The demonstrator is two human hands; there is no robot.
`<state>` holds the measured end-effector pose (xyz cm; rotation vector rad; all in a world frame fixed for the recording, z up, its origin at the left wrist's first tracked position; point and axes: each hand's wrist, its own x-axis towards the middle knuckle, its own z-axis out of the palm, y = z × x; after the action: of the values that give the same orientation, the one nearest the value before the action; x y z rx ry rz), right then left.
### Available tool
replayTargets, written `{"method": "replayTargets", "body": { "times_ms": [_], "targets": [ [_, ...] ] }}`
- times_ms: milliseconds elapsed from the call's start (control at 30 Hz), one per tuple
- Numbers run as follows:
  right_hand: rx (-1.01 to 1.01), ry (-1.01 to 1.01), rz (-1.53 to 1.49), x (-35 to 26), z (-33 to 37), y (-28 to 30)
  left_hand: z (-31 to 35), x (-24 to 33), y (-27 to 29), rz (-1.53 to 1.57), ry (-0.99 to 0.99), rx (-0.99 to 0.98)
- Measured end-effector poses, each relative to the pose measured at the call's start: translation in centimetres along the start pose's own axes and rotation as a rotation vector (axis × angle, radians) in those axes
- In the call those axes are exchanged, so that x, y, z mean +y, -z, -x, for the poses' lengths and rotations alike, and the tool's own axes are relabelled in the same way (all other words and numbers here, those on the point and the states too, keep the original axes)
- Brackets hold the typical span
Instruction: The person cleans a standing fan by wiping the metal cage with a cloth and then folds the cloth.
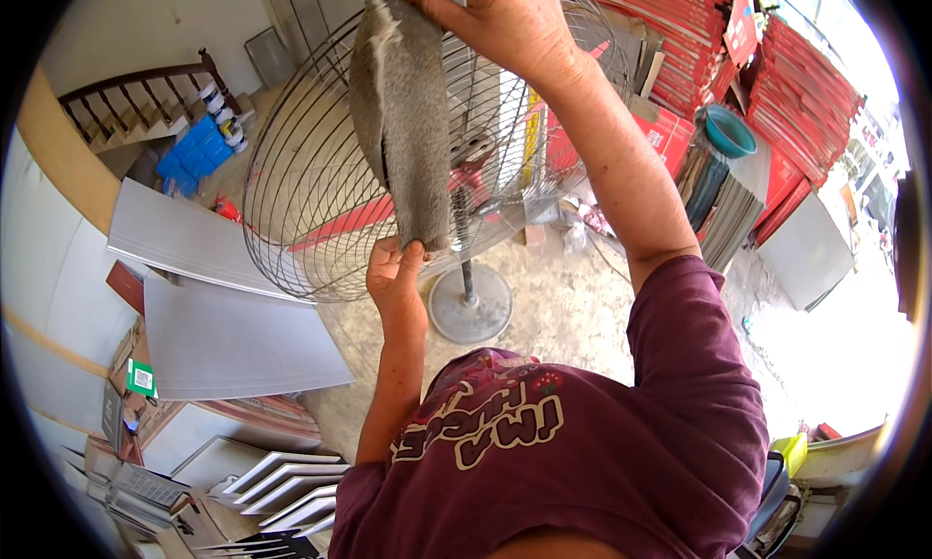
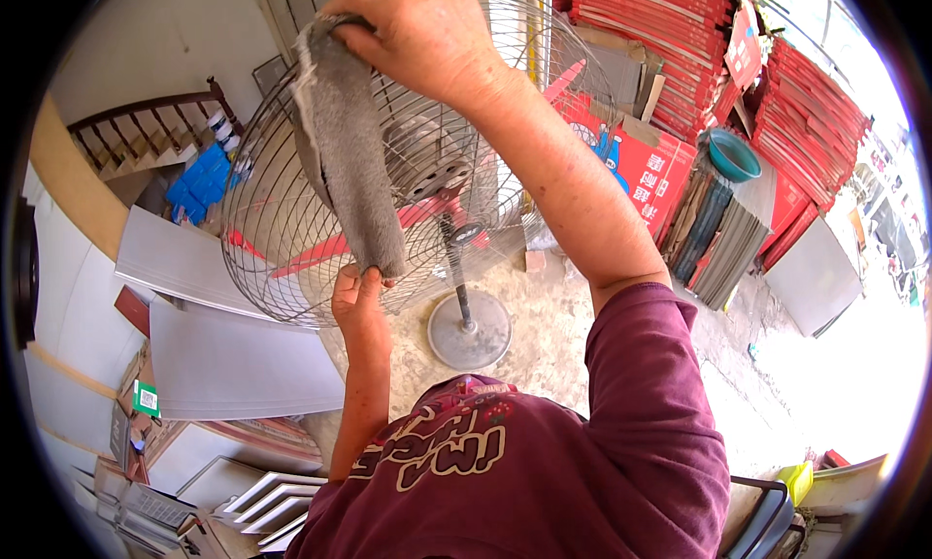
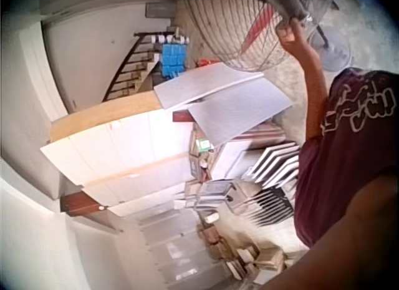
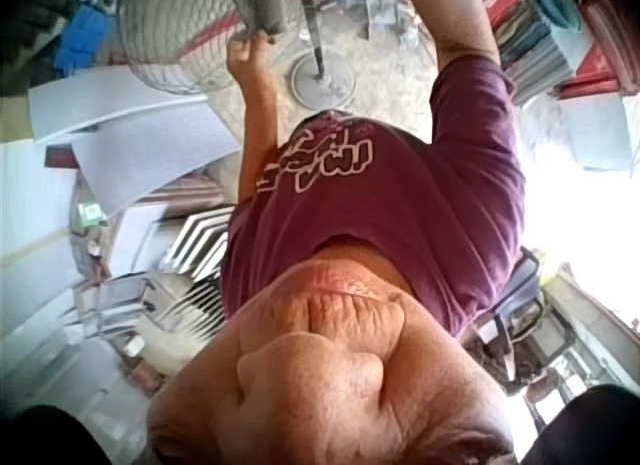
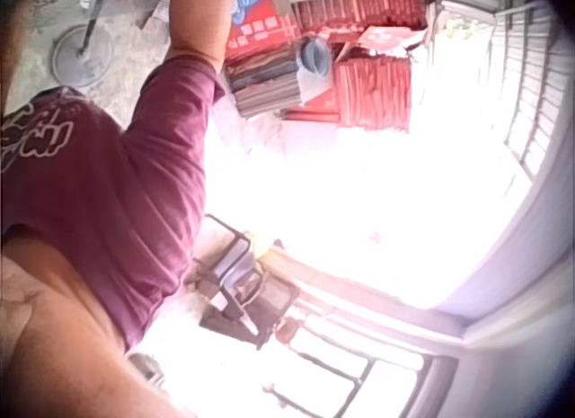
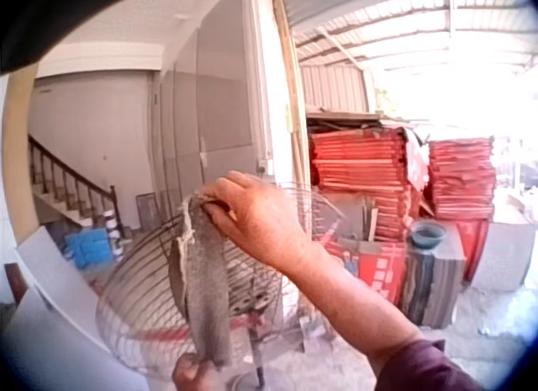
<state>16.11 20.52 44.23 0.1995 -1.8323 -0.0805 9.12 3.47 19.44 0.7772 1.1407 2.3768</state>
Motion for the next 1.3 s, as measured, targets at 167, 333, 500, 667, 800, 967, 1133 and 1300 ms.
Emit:
{"method": "replayTargets", "body": {
  "times_ms": [167, 333, 500, 667, 800, 967, 1133, 1300],
  "targets": [
    [0.024, -0.118, 0.063, 3.0, 1.3, 2.1, -0.7, 0.3, -1.9, -0.152, -0.127, 0.009],
    [0.044, -0.231, -0.011, 5.5, 2.7, 3.8, -1.8, 0.3, -3.0, -0.452, -0.377, -0.001],
    [0.090, -0.370, -0.120, 8.3, 4.6, 5.0, -2.4, 1.0, -4.9, -0.762, -0.664, -0.052],
    [0.094, -0.533, -0.133, 11.1, 6.9, 6.2, -3.4, 1.7, -7.0, -1.068, -0.965, -0.082],
    [0.161, -0.588, -0.272, 14.5, 9.6, 6.3, -4.3, 1.9, -8.4, -1.183, -1.048, -0.147],
    [0.261, -0.615, -0.462, 18.8, 13.5, 6.3, -5.4, 2.4, -10.6, -1.302, -1.156, -0.206],
    [0.308, -0.707, -0.356, 21.5, 17.8, 6.8, -6.6, 2.3, -13.4, -1.330, -1.216, -0.305],
    [0.306, -0.986, -0.047, 21.4, 20.8, 8.2, -8.7, 2.1, -16.2, -1.389, -1.293, -0.422]
  ]
}}
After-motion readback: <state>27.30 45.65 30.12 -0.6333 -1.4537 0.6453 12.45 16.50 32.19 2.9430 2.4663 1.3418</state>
